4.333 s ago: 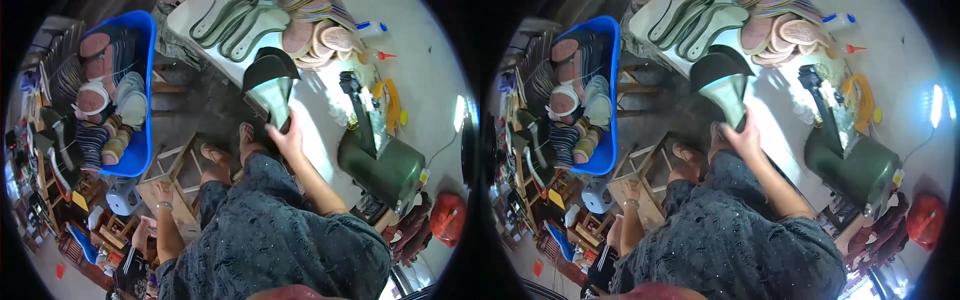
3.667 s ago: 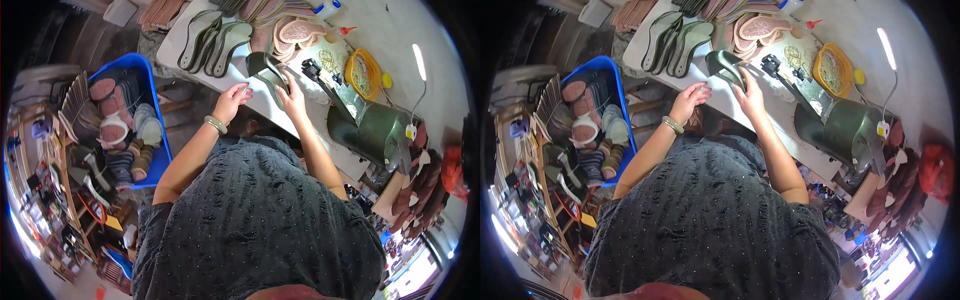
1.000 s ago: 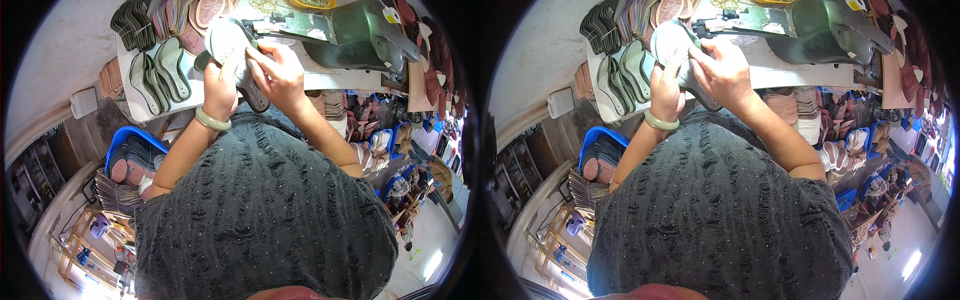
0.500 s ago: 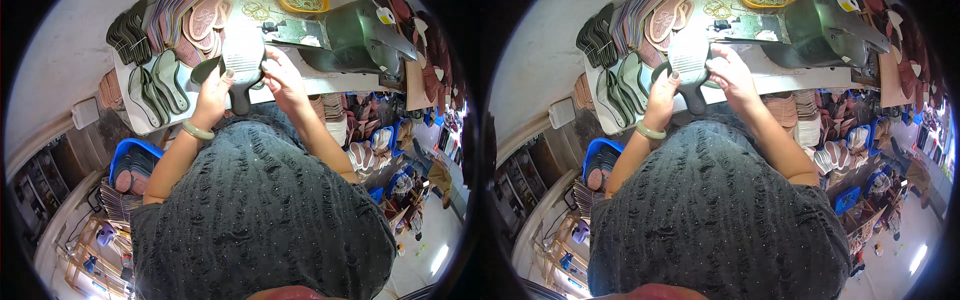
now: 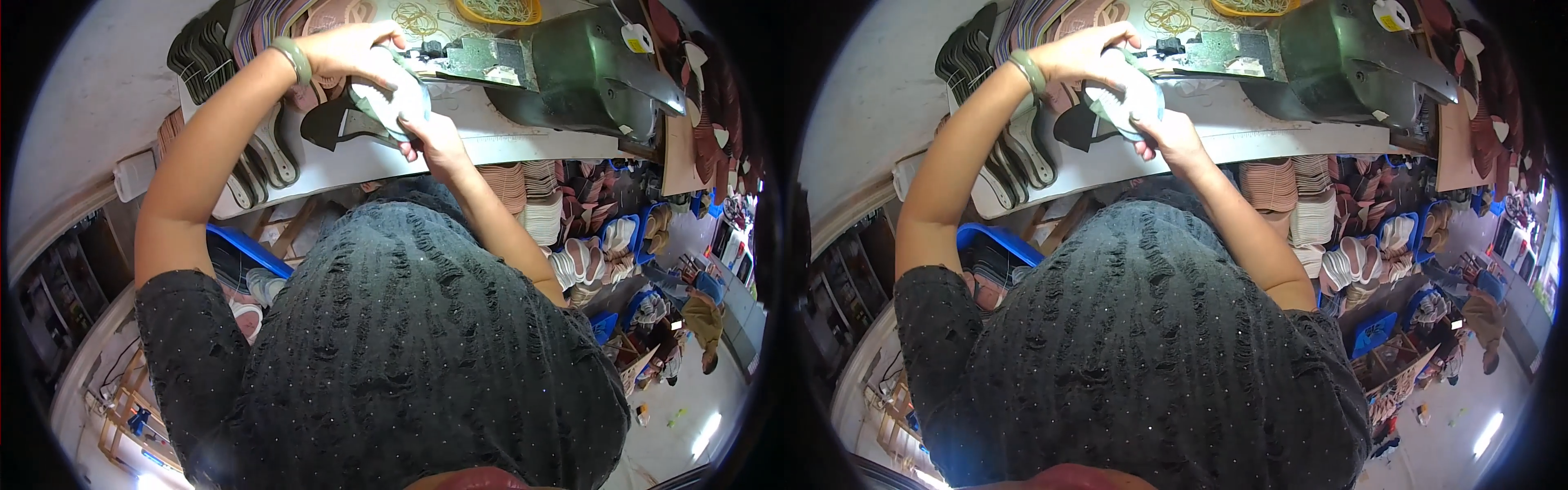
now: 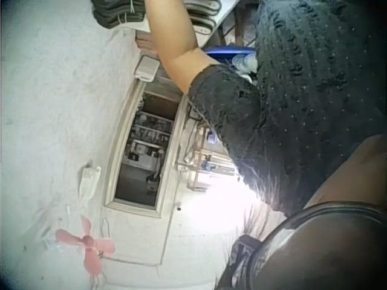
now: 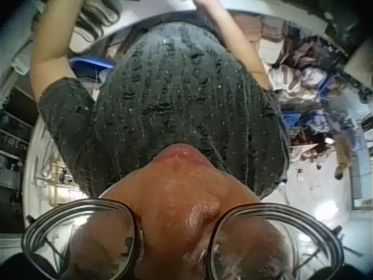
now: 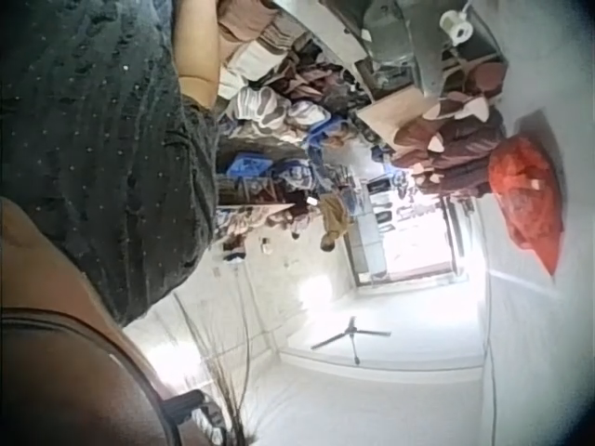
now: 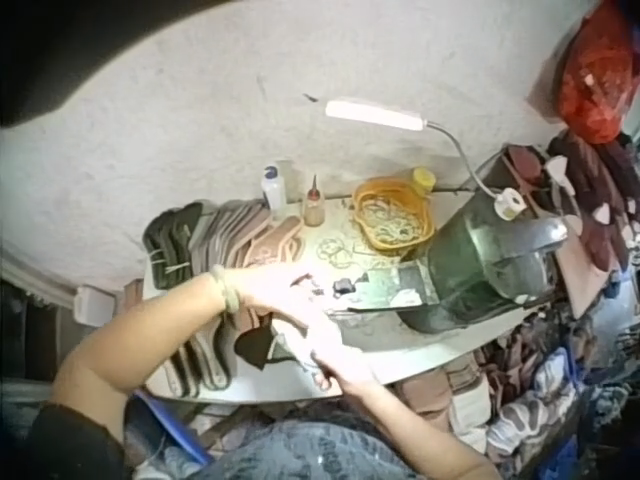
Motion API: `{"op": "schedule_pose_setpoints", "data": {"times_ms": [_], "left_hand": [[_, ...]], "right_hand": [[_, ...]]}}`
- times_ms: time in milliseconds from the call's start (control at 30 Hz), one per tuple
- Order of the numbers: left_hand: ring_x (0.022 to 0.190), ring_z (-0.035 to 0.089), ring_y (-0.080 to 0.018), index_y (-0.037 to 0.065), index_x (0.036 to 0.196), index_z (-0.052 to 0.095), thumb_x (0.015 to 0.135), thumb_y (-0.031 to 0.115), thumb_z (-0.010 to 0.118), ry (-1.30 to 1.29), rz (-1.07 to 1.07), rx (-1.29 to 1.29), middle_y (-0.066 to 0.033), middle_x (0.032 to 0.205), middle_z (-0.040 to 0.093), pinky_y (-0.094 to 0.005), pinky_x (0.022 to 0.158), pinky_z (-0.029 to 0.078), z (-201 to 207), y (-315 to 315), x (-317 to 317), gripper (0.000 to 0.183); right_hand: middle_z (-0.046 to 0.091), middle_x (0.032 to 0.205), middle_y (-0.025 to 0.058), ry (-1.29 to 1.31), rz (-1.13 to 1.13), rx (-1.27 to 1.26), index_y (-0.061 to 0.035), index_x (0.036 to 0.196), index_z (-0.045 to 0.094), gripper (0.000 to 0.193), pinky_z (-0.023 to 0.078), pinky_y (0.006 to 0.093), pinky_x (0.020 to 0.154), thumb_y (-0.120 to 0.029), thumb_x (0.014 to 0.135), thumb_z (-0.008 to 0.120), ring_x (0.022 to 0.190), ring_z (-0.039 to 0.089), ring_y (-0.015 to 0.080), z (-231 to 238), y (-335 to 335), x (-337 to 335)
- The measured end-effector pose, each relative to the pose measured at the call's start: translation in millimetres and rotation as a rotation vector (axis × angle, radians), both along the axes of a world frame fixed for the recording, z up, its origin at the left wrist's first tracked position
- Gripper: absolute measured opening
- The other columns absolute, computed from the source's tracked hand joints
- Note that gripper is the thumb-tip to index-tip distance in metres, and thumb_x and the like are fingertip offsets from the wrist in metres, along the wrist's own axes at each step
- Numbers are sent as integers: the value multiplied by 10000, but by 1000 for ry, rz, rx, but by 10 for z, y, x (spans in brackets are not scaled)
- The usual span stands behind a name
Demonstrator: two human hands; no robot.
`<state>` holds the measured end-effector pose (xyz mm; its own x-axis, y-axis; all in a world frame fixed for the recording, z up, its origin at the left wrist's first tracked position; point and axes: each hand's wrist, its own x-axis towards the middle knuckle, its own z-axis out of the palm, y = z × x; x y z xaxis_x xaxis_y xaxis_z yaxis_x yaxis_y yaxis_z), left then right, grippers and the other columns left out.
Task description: Assembling and sorting shoe soles and components in a manufacturing facility.
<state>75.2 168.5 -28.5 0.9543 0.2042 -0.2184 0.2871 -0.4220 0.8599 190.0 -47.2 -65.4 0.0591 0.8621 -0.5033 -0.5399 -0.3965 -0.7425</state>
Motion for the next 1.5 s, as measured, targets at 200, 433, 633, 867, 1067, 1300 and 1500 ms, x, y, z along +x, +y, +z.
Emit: {"op": "schedule_pose_setpoints", "data": {"times_ms": [200, 433, 633, 867, 1067, 1300, 1500], "left_hand": [[794, 461, -146, 60, 1035, 453, 693, 274, 781, 49, -78, 137, -48, 836, 496, -309, 721, 411, -166, 145, 337, 520], [1043, 571, -218, 36, 1216, 530, 836, 311, 652, 177, -132, -126, -137, 1122, 606, -313, 911, 446, 209, 287, 334, 484], [1072, 561, -223, 38, 1223, 519, 826, 309, 662, 225, -68, -35, -140, 1147, 600, -324, 934, 434, 274, 345, 253, 501], [1042, 566, -216, 24, 1171, 554, 843, 288, 643, 142, 24, -43, -139, 1119, 609, -330, 910, 442, 105, 287, 17, 431], [901, 536, -89, 44, 1146, 556, 896, 231, 612, 90, 332, -115, -13, 993, 600, -252, 814, 454, -260, -91, -253, 317], [1102, 536, -169, 11, 1283, 493, 867, 265, 627, -39, 638, 72, -132, 1200, 587, -287, 947, 416, -471, -599, -274, 506], [956, 618, -358, 102, 1210, 558, 833, 463, 593, -110, 835, 226, -219, 1034, 636, -402, 834, 477, -404, -847, -53, 523]], "right_hand": [[592, 604, 45, -148, -109, -53, 2, 838, 615, 248, 406, 194, 437, -243, 867, 641, 466, 513, 69, -176, 96, 100], [609, 686, 61, -89, -82, -48, 12, 869, 598, 236, 429, 208, 517, -222, 893, 611, 548, 552, 98, -110, 256, 225], [634, 690, 65, -70, -38, 41, 6, 818, 613, 233, 434, 206, 514, -218, 881, 609, 556, 574, 96, -93, 391, 245], [637, 643, 41, -258, -59, 9, 3, 819, 659, 269, 371, 193, 465, -255, 883, 618, 493, 532, 65, 41, 522, 233], [649, 652, 52, -329, -16, 54, -4, 811, 667, 341, 362, 193, 464, -316, 907, 571, 496, 533, 62, -49, 516, 287], [680, 731, 72, -508, 26, 211, 15, 884, 667, 373, 509, 259, 650, -345, 892, 567, 677, 647, 146, -162, 301, 114], [571, 725, 5, -441, 14, 222, 19, 867, 600, 240, 425, 239, 604, -216, 855, 649, 668, 473, 59, -616, 74, -126]]}}
